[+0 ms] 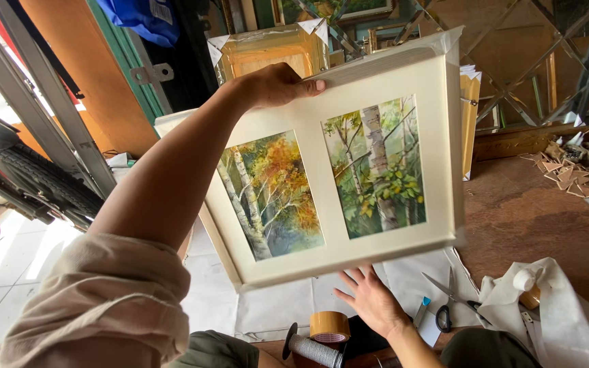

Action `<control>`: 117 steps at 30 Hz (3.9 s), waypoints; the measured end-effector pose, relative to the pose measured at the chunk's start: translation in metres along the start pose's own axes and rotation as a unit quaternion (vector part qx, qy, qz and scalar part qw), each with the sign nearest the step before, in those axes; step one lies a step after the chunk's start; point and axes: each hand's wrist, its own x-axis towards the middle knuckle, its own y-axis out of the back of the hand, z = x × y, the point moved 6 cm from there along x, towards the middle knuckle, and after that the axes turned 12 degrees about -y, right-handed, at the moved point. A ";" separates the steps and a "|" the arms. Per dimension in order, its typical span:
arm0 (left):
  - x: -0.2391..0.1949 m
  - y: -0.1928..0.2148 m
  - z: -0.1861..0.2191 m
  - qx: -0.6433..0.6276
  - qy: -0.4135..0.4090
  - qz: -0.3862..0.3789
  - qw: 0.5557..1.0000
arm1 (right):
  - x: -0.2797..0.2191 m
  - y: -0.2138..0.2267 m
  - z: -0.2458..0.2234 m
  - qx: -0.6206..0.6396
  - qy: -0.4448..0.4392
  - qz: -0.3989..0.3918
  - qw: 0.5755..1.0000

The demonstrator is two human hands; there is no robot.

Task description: The person attaches a metal hanging wire to the back of a picture frame using tape, then flips the frame to adjust the artwork and matting inside. They use scissors to cut tape and a screwdriver to tighten the wire.

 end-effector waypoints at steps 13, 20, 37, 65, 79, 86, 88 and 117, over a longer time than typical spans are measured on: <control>-0.124 -0.151 -0.011 0.030 -0.157 0.516 0.841 | -0.016 0.034 0.021 0.098 -0.002 0.139 0.985; -0.166 -0.280 -0.117 -0.120 0.029 0.416 0.901 | 0.040 0.102 0.057 0.159 -0.048 0.228 0.959; -0.113 -0.484 -0.104 0.006 -0.177 0.129 0.976 | 0.046 0.107 0.072 0.095 -0.166 0.341 0.920; -0.072 -0.507 -0.136 -0.046 -0.146 -0.022 0.988 | 0.034 0.173 0.041 -0.240 -0.289 0.488 0.788; -0.070 -0.511 -0.144 -0.123 -0.100 -0.062 0.985 | 0.007 0.163 -0.112 -0.892 -0.208 0.272 0.295; -0.067 -0.509 -0.144 -0.116 -0.090 -0.083 0.986 | 0.004 0.137 -0.113 -0.887 0.029 0.213 0.407; -0.066 -0.509 -0.144 -0.119 -0.092 -0.083 0.985 | 0.009 0.126 -0.105 -0.897 0.042 0.206 0.388; -0.066 -0.512 -0.148 -0.137 -0.066 -0.099 0.983 | -0.003 0.167 -0.127 -0.854 0.013 0.275 0.441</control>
